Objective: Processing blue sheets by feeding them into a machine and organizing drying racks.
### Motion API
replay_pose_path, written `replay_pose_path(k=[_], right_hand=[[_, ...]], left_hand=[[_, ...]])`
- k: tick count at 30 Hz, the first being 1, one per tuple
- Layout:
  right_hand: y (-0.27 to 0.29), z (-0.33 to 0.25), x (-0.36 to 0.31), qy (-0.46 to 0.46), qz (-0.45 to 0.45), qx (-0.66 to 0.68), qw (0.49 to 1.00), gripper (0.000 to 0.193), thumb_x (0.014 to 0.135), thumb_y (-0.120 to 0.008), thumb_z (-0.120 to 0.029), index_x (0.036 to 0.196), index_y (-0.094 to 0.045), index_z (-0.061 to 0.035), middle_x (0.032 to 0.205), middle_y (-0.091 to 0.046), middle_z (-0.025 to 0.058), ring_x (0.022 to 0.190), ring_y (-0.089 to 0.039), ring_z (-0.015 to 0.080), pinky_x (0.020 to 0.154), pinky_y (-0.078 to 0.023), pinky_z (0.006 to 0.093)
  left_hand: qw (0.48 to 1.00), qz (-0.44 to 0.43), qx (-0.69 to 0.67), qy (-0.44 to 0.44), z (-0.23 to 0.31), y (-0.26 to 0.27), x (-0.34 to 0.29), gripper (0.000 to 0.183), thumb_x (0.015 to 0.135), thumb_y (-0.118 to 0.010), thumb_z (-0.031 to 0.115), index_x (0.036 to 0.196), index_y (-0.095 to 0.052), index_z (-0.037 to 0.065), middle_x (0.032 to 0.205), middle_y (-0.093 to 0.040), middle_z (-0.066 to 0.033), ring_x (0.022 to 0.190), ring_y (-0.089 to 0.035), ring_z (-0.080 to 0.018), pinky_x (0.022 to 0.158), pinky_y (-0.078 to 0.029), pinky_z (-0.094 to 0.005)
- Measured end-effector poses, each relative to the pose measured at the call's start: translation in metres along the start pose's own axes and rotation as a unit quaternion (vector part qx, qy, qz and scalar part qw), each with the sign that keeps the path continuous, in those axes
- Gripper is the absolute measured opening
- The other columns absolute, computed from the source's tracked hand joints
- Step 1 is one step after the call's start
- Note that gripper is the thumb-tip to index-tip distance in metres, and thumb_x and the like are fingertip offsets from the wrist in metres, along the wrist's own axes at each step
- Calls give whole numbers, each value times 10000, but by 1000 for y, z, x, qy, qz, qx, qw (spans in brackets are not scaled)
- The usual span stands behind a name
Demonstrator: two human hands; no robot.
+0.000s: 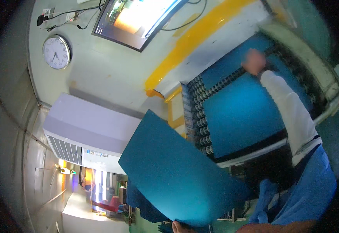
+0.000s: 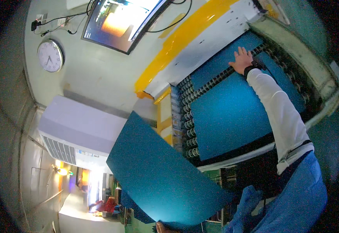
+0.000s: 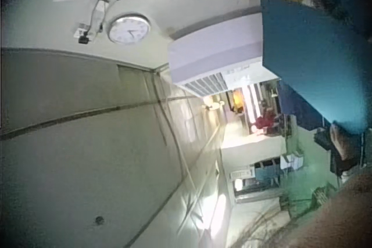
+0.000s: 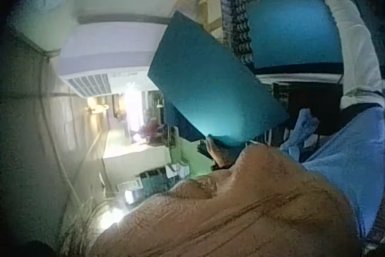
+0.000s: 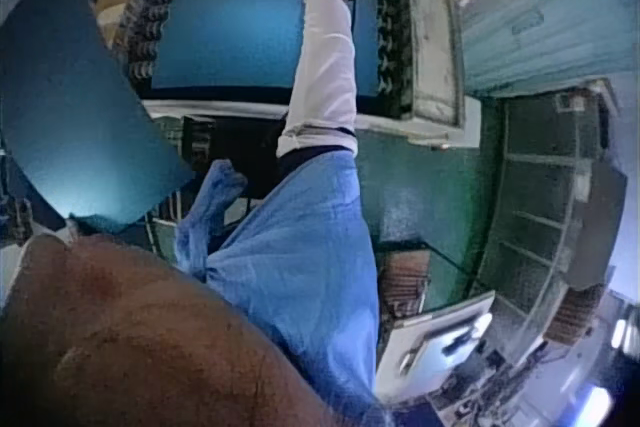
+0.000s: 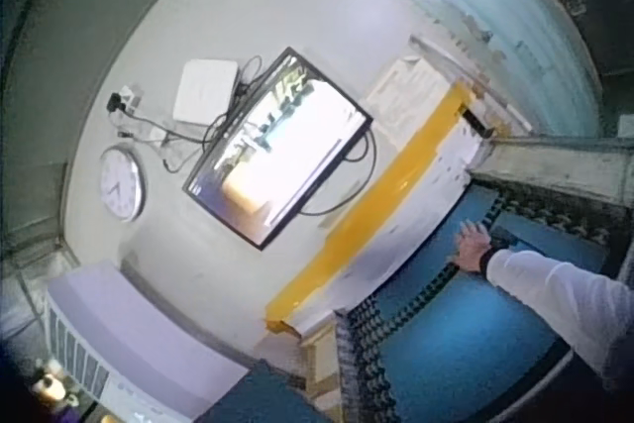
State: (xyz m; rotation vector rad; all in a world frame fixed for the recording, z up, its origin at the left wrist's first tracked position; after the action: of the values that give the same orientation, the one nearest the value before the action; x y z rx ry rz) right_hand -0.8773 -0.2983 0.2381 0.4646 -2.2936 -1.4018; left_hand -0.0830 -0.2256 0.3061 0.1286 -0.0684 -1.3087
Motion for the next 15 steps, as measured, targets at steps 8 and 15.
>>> replay_pose_path(k=[8, 15], right_hand=[[-46, -8, 58, -27, -32, -41, 998, 779, 876, -480, -579, 1441, -338, -63, 1524, -217, 208, 1415, -178, 371, 1109, -165, 543], [-52, -57, 58, 45, -21, -84, 995, 808, 843, -517, -602, 1405, -389, -36, 1481, -286, 248, 1359, -271, 400, 1040, -257, 565]], left_hand=[[999, 22, -11, 27, -9, -27, 29, 348, 976, -428, 320, 1055, -533, -2, 993, -548, -107, 900, -489, -229, 833, -399, -393], [999, 28, -14, 39, -20, -38, 38, 345, 976, -431, 318, 1053, -534, -2, 994, -548, -104, 898, -487, -226, 830, -399, -388]])
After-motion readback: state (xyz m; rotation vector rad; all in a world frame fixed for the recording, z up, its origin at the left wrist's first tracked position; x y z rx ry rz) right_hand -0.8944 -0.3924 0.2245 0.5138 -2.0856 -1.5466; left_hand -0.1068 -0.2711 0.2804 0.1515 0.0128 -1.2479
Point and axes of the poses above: each hand's wrist, its own x-axis towards the middle knuckle, its own y-axis out of the back of the hand, z = x × y, the point moved 9 cm from there along x, towards the middle knuckle
